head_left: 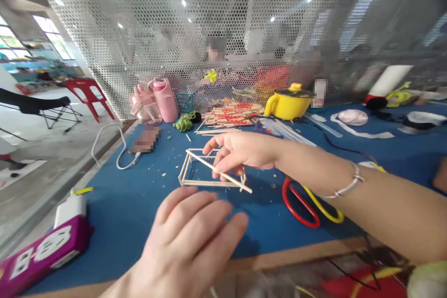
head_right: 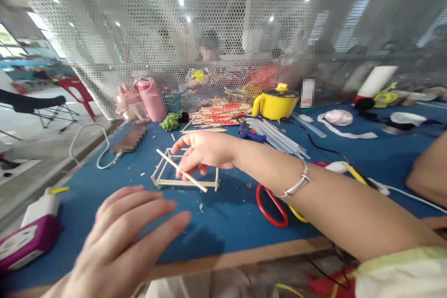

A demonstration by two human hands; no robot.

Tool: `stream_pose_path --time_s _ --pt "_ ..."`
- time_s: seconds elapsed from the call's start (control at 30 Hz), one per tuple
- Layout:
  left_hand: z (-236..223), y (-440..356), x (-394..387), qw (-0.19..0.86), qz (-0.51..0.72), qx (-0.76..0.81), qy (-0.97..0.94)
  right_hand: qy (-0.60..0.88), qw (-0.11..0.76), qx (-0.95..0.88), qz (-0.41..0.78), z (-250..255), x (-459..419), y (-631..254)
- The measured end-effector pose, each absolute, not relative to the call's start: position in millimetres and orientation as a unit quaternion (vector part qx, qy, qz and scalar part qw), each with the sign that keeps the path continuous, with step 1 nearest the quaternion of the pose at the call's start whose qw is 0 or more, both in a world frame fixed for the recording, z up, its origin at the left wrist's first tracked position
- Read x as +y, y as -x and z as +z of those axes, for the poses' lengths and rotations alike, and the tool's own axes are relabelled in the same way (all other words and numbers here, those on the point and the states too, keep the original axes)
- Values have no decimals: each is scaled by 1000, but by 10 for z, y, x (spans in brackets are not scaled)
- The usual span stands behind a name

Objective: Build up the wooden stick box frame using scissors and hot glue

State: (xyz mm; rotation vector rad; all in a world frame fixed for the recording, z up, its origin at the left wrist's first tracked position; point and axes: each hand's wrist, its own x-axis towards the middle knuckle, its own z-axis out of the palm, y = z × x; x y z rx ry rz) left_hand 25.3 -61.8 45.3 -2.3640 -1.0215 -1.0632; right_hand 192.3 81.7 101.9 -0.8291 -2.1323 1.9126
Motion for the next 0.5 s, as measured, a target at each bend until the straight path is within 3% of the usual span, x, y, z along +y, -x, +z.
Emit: stream_pose_path --time_s 0.17,0.27,0.33,0.4,0.5 --pt "505 -570 -518 122 -416 -304 849 297 93 -603 734 1019 384 -1937" --pt "543 -607 -572 111 -452 -267 844 290 129 -633 706 942 188 -2157" --pt "596 -625 -703 90 -461 -272 840 374 172 -720 560 832 81 -2436" --pt "629 -668 -874 14 -462 -311 830 538 199 -770 279 660 -5 -2772" --pt "561 -799 -1082 -193 -429 -407 783 639 201 -727 152 347 -60 -3209"
